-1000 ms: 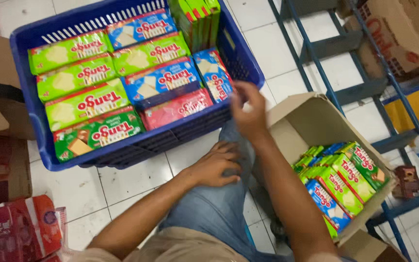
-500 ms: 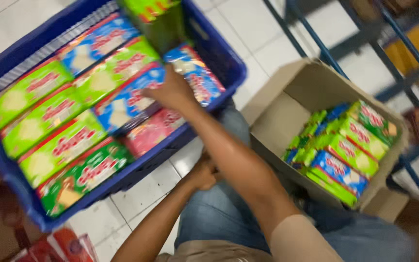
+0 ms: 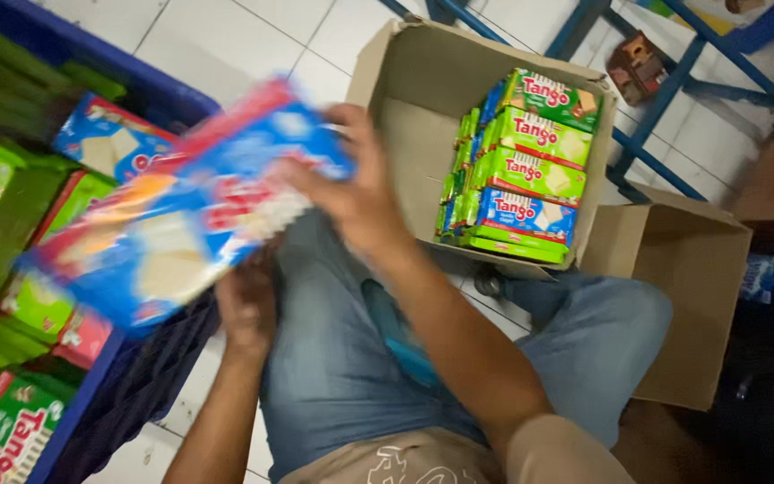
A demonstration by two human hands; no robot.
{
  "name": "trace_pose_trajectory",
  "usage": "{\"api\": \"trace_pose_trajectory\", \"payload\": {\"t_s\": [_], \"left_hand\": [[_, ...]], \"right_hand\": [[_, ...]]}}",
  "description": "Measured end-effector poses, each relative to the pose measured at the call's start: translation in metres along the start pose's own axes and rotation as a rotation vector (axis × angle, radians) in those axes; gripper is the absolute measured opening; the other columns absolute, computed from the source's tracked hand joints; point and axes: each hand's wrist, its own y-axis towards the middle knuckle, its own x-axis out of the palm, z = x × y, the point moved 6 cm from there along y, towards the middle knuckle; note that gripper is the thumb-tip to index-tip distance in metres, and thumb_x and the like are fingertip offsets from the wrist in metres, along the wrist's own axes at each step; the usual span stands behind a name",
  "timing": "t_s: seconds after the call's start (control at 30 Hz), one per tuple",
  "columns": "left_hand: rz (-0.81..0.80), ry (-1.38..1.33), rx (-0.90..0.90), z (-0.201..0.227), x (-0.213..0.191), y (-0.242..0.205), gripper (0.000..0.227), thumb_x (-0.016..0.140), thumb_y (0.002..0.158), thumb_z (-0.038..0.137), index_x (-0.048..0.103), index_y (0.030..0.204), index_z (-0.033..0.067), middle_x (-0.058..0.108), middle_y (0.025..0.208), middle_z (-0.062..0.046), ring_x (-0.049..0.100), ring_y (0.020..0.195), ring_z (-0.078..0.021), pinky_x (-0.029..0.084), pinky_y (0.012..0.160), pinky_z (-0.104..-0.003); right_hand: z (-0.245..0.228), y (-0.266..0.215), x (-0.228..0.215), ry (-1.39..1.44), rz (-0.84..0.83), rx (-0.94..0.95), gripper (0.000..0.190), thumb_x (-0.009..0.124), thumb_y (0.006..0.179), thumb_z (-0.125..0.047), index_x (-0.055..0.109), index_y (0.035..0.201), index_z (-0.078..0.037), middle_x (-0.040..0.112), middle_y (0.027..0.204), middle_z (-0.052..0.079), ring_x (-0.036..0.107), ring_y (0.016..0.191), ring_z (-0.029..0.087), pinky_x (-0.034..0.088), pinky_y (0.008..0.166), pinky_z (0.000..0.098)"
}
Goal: The person transfers packets of Tango biscuits from a blue plastic crate into a cardboard box. They pick up packets one by one and place them into the box, arranging them in neat rows.
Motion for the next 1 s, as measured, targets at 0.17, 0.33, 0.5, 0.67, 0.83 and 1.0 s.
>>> {"api": "trace_pose_trajectory", "payload": {"t_s": [0.17,0.33,0.5,0.67,0.83,1.0], "left_hand": [[0.196,-0.924,0.01,0.006,0.057,0.052,0.053,0.072,0.07,0.019,0.049,0.115,0.002,0.056,0.111,-0.017,0.055,0.104,-0.032,0.042,0.095,-0.053],[0.173,-0.838,-0.323,-0.01,0.12,0.094,0.038,0.067,0.073,0.014,0.053,0.108,0.0078,0.063,0.096,-0.014,0.063,0.088,-0.0315,0.053,0.079,-0.054],[0.008,-0.734,-0.524,-0.058,0.169,0.137,0.042,0.073,0.07,0.022,0.053,0.106,0.0143,0.064,0.094,-0.007,0.064,0.085,-0.0246,0.053,0.077,-0.052],[-0.256,0.006,-0.444,-0.107,0.167,0.202,0.106,0.087,0.064,0.033,0.015,0.135,0.0004,0.047,0.119,-0.027,0.053,0.103,-0.0395,0.049,0.083,-0.046],[-0.39,0.509,-0.429,-0.126,0.165,0.248,0.076,0.068,0.081,0.037,0.028,0.133,-0.0004,0.036,0.13,-0.027,0.035,0.12,-0.0429,0.03,0.097,-0.055],[-0.635,0.846,-0.47,-0.185,0.184,0.248,0.076,0.064,0.076,0.032,0.027,0.134,-0.0015,0.034,0.134,-0.023,0.035,0.122,-0.0383,0.029,0.098,-0.055]], "right_hand": [[0.055,-0.016,-0.122,0.296,0.357,0.13,0.056,0.073,0.07,-0.028,0.041,0.11,-0.006,0.057,0.09,0.013,0.062,0.079,0.022,0.057,0.073,0.0374],[0.087,-0.013,-0.174,0.696,0.556,0.157,0.046,0.069,0.075,-0.026,0.042,0.108,-0.008,0.054,0.098,0.011,0.056,0.09,0.024,0.051,0.08,0.034],[0.104,0.009,-0.161,1.055,0.62,0.337,0.048,0.07,0.069,-0.04,0.044,0.096,-0.009,0.05,0.096,0.008,0.05,0.095,0.024,0.042,0.087,0.0368],[0.185,0.052,-0.197,1.133,0.728,0.366,0.051,0.075,0.07,-0.03,0.039,0.098,-0.008,0.047,0.102,0.009,0.048,0.102,0.027,0.041,0.09,0.0373],[0.289,0.086,-0.239,1.097,0.827,0.43,0.052,0.075,0.071,-0.026,0.041,0.103,-0.004,0.044,0.106,0.013,0.047,0.106,0.027,0.041,0.094,0.0342],[0.375,0.112,-0.272,0.928,0.867,0.528,0.056,0.076,0.072,-0.026,0.041,0.108,-0.003,0.038,0.106,0.01,0.041,0.116,0.025,0.036,0.1,0.03]]}}
